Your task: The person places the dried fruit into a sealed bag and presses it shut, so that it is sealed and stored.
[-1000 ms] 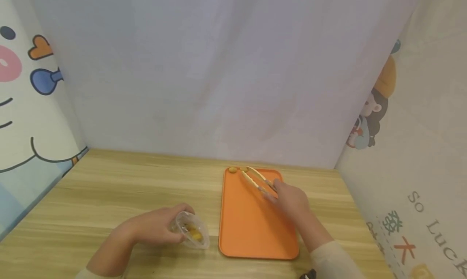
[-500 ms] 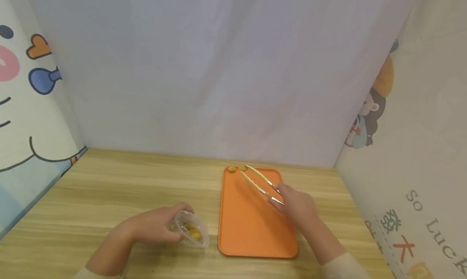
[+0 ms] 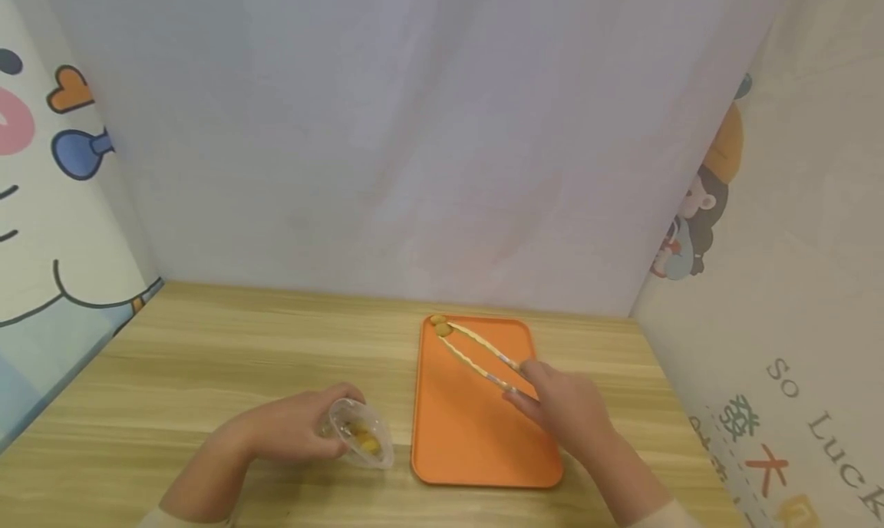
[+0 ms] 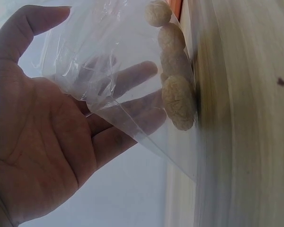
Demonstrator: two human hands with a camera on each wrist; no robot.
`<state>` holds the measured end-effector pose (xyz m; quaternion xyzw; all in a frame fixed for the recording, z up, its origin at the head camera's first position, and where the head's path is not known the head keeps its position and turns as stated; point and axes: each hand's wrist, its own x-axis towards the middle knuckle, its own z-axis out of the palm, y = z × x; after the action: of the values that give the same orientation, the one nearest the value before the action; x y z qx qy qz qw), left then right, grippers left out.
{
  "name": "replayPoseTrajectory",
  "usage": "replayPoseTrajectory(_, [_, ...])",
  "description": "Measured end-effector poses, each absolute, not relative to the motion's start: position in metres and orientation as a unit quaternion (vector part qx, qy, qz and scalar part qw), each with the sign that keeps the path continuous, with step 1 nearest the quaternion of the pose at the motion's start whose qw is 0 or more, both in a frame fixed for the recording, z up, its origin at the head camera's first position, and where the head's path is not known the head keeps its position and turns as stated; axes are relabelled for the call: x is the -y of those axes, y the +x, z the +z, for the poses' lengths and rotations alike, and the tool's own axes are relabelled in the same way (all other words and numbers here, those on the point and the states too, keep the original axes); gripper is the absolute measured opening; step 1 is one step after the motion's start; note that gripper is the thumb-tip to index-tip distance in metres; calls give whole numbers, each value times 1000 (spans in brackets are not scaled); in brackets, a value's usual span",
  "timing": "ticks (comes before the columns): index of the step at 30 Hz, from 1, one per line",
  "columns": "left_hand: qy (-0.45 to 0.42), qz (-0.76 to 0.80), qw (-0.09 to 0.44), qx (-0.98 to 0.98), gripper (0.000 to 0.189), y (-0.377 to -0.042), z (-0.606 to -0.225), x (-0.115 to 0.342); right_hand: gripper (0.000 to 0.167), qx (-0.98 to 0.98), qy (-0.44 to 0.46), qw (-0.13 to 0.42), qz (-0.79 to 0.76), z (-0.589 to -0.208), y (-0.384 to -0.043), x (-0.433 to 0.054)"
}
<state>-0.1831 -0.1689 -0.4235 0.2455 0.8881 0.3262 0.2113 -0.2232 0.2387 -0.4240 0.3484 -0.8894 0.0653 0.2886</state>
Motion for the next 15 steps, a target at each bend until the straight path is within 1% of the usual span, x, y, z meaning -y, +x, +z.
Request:
replayPoseTrajectory(6, [245, 324, 208, -890, 53, -184, -423, 169, 55, 875, 373, 298, 82, -424, -214, -243])
replayPoseTrajectory(12, [245, 331, 212, -886, 52, -184, -424, 169, 42, 851, 422, 295, 104, -427, -209, -245])
replayPoseTrajectory(15, [246, 329, 212, -887, 52, -184, -424, 169, 40, 830, 456, 300, 116, -428, -207, -244])
